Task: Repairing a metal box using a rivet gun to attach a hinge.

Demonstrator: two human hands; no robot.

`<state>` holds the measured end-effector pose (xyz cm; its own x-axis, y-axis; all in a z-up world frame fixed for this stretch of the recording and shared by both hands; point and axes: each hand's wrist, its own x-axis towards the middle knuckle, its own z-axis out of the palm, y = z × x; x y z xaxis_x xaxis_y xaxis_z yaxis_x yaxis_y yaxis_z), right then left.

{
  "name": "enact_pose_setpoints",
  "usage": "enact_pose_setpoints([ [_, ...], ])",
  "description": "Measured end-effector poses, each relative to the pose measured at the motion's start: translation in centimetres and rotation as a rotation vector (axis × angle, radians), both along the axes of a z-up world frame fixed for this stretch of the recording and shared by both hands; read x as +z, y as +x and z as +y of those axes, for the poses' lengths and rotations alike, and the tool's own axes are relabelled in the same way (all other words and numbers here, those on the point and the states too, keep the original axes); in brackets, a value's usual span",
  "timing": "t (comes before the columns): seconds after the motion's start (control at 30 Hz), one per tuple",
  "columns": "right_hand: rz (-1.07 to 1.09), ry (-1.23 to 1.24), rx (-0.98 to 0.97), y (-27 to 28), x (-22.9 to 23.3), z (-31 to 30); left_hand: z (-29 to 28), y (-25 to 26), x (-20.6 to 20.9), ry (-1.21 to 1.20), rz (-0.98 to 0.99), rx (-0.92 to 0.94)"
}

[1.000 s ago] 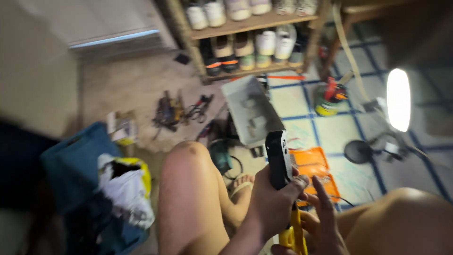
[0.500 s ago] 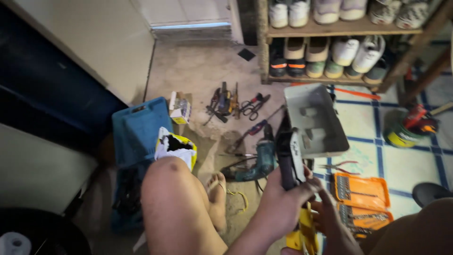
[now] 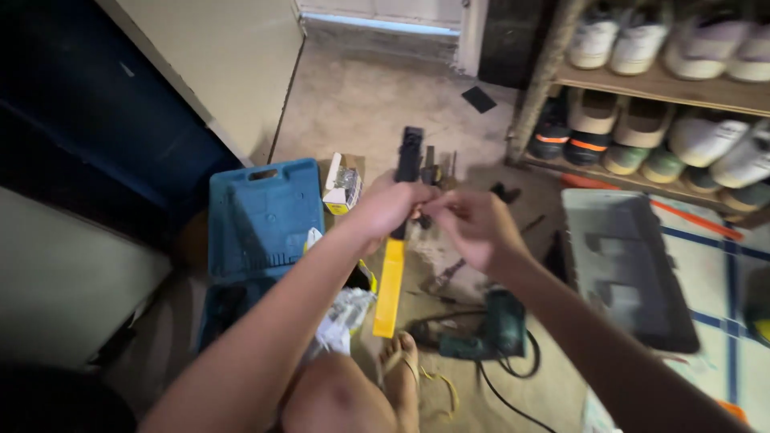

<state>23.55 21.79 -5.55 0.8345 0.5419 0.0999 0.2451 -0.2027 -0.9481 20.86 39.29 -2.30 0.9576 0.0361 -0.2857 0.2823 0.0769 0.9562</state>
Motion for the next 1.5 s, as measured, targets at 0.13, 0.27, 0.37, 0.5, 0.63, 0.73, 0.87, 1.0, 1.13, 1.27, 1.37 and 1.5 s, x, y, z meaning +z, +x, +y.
enact_pose_setpoints([
  [0.13,-0.019,-0.055,-0.123,5.3,-11.2,9.6,6.9,2.8,-12.2,0.14,0.078,0.303],
  [0.27,-0.022,-0.121,-0.195,10.5,-21.6,17.7,12.8,6.4,-25.7,0.041,0.249,0.496],
  [0.37,-0.13,-0.179,-0.11,13.6,-26.3,22.3,17.4,8.5,-36.8,-0.055,0.197,0.523],
  [0.5,-0.074,-0.436,0.017,18.4,-29.4,28.3,21.4,9.9,-36.8,0.018,0.106,0.624],
  [0.63,-0.601,-0.449,0.327,22.9,-35.9,32.7,24.5,11.8,-37.6,0.167,0.127,0.567],
  [0.73,-1.079,-0.457,0.344,23.4,-39.2,34.0,25.0,11.7,-36.9,0.17,0.177,0.561],
  [0.87,-0.762,-0.902,0.55,22.8,-33.7,33.0,22.7,11.5,-34.9,-0.023,0.261,0.521],
  [1.0,-0.679,-0.708,0.509,19.9,-35.6,27.7,18.5,8.5,-37.5,-0.148,0.264,0.45],
  [1.13,-0.299,-0.679,0.4,15.0,-34.2,19.9,13.5,4.4,-35.5,-0.043,0.235,0.284],
  [1.27,-0.092,-0.604,0.445,9.2,-32.7,12.3,8.3,0.0,-34.2,-0.281,0.106,0.253],
  [1.37,0.048,-0.647,0.414,6.5,-32.2,7.9,5.9,-2.3,-33.6,-0.16,0.277,0.256],
  [1.5,-0.237,-0.524,0.099,6.0,-29.2,6.2,5.4,-4.1,-35.7,-0.282,0.37,0.224],
])
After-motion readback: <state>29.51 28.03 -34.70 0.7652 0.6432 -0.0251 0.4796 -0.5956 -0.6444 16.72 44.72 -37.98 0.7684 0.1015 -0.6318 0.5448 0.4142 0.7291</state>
